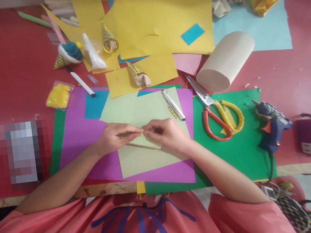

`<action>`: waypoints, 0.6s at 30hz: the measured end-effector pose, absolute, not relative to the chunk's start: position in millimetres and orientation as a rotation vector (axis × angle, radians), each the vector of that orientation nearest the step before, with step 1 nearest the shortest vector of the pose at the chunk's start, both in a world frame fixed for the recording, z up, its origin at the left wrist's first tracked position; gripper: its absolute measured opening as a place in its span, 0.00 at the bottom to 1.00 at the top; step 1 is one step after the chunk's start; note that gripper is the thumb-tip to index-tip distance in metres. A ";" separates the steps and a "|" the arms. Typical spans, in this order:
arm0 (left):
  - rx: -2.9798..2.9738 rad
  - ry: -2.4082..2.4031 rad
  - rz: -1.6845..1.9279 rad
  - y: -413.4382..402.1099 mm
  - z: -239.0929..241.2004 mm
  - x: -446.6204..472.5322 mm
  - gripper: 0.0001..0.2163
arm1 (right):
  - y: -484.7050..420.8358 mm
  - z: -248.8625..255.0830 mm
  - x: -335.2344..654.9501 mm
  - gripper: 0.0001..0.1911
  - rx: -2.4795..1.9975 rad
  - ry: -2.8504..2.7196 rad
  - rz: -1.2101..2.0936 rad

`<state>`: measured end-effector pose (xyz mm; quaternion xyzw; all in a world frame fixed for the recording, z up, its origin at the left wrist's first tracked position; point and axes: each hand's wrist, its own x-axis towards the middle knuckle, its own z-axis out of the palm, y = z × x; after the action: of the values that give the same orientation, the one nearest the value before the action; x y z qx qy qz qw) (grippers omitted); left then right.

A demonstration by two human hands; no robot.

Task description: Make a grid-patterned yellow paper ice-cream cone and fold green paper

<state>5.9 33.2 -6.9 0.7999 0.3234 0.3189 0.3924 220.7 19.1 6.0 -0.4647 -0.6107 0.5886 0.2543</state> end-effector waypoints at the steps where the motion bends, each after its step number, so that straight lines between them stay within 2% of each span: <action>1: 2.044 0.797 0.812 32.9 -6.7 6.3 0.06 | 19.0 6.0 221.1 0.09 -1.245 -1.675 1.631; 8: 1.844 0.967 0.755 30.6 -5.7 6.0 0.09 | 16.1 7.6 221.0 0.09 -1.177 -1.799 1.641; 14: 1.628 0.966 0.815 29.1 -11.1 6.6 0.27 | 15.5 6.7 219.1 0.10 -1.239 -1.436 1.569; 18: 1.574 0.996 0.843 30.3 -14.0 7.6 0.25 | 16.2 4.2 218.6 0.11 -1.264 -1.339 1.577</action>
<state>7.6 30.3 -14.0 0.6568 0.4157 0.3519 0.5216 218.6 16.2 4.2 -0.4882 -0.5170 0.6092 0.3511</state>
